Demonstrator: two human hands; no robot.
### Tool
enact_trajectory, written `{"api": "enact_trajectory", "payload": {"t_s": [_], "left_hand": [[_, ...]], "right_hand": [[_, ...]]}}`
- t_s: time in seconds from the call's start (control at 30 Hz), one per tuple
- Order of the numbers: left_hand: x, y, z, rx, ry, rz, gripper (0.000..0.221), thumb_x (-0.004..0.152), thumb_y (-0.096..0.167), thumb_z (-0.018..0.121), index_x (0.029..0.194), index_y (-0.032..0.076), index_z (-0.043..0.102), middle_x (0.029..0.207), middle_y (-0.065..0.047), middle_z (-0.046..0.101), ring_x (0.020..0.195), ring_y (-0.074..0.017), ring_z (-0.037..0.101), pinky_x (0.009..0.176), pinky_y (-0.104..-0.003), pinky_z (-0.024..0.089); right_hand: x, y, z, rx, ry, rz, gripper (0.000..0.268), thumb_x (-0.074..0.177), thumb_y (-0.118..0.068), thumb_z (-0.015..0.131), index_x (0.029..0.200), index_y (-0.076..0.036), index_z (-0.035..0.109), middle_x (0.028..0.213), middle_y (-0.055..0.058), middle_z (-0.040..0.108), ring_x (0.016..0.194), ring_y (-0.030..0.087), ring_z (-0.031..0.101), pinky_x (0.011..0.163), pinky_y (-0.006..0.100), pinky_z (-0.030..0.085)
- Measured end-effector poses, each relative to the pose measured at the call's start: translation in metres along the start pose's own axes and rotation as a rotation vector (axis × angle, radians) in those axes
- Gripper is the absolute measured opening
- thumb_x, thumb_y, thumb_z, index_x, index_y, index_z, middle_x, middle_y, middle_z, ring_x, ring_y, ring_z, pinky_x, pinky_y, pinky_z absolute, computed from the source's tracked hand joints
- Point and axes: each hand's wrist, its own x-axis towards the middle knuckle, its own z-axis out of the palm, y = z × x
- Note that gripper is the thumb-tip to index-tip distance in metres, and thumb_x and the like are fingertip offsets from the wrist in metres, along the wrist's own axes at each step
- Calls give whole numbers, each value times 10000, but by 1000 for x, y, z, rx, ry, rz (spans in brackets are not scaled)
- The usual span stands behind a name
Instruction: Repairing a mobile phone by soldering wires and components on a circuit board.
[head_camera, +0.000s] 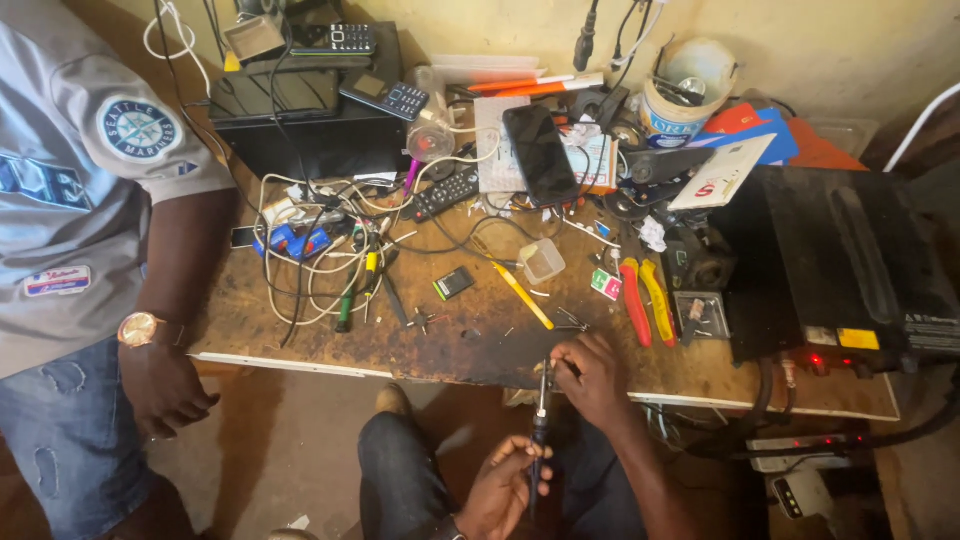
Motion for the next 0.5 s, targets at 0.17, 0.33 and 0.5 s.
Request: {"api": "enact_trajectory", "payload": {"t_s": [0.17,0.33,0.5], "left_hand": [[2,4,-4,12,-16,0,27,1012,21,641,986,29,639,1068,-226,690,766,-285,666,593,-341,543],[15,-5,-20,-53,26,-29,48,1001,17,646,1000,-22,618,1068,-300,683,692,-325,669,522,-370,567],[13,-5,-21,-44,-9,-24,61,993,18,641,976,-34,614,1085,-337,705,704,-362,692,527,-397,581]], "right_hand": [[-4,7,-1,185,-22,202,84,908,-129,669,930,-109,747,879,13,678,864,204,619,782,362,483],[-10,9,-5,355,-34,474,122,931,-206,693,978,-125,772,933,2,680,893,150,676,809,319,526],[-24,19,0,544,175,647,107,919,-141,752,1007,-83,774,907,3,739,859,122,678,784,288,551]]}}
